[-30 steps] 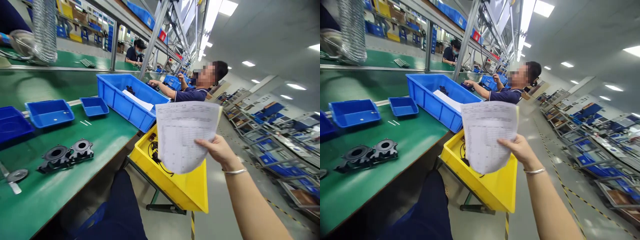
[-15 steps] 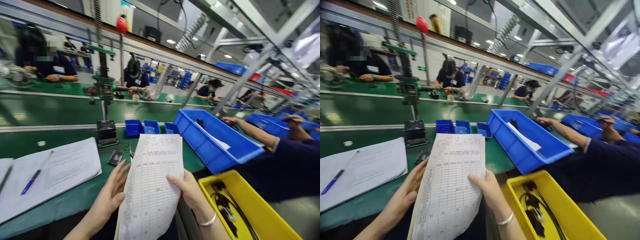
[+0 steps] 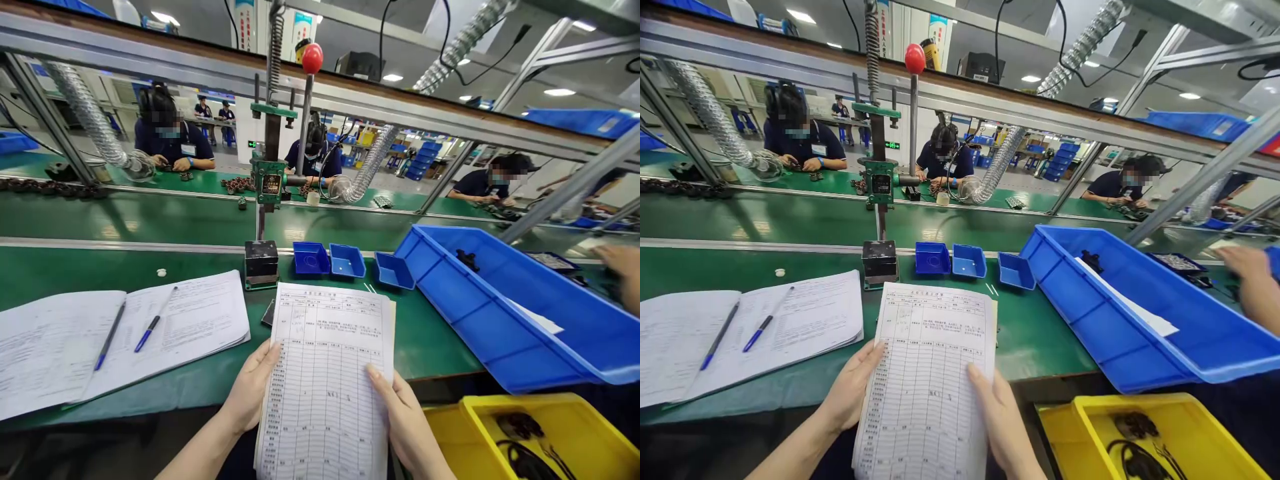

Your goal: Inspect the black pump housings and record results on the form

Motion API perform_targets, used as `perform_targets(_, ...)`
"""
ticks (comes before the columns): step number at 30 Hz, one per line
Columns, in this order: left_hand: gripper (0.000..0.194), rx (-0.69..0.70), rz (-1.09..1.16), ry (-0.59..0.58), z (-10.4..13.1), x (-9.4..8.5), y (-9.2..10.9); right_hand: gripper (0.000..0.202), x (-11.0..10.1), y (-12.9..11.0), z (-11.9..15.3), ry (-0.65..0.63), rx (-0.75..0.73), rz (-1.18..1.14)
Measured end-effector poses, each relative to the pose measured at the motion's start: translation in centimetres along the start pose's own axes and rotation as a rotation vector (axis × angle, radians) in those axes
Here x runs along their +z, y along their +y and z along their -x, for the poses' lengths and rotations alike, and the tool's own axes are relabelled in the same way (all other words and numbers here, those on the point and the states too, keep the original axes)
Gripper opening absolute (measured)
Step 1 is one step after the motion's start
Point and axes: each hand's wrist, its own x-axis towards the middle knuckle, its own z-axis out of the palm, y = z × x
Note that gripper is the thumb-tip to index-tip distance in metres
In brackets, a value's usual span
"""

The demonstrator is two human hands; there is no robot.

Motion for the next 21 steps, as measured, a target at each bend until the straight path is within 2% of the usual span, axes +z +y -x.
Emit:
perform_targets(4, 0.037, 0.000, 0.005, 0.010, 0.2, -0.5, 0.3, 0.055, 0.4, -0.3, -0.1, -0.002, 0.012, 0.073)
perform_targets(15, 0.040, 0.002, -0.001, 0.052, 0.3, -1.6, 0.9, 0.055, 2.0, -0.7, -0.7, -0.040, 0.023, 0.075)
perform_targets(21, 0.040, 0.104, -0.132, 0.056, 0.9, -3.0, 1.3, 0.058, 2.9, 0.4, -1.3, -0.077, 0.161, 0.102)
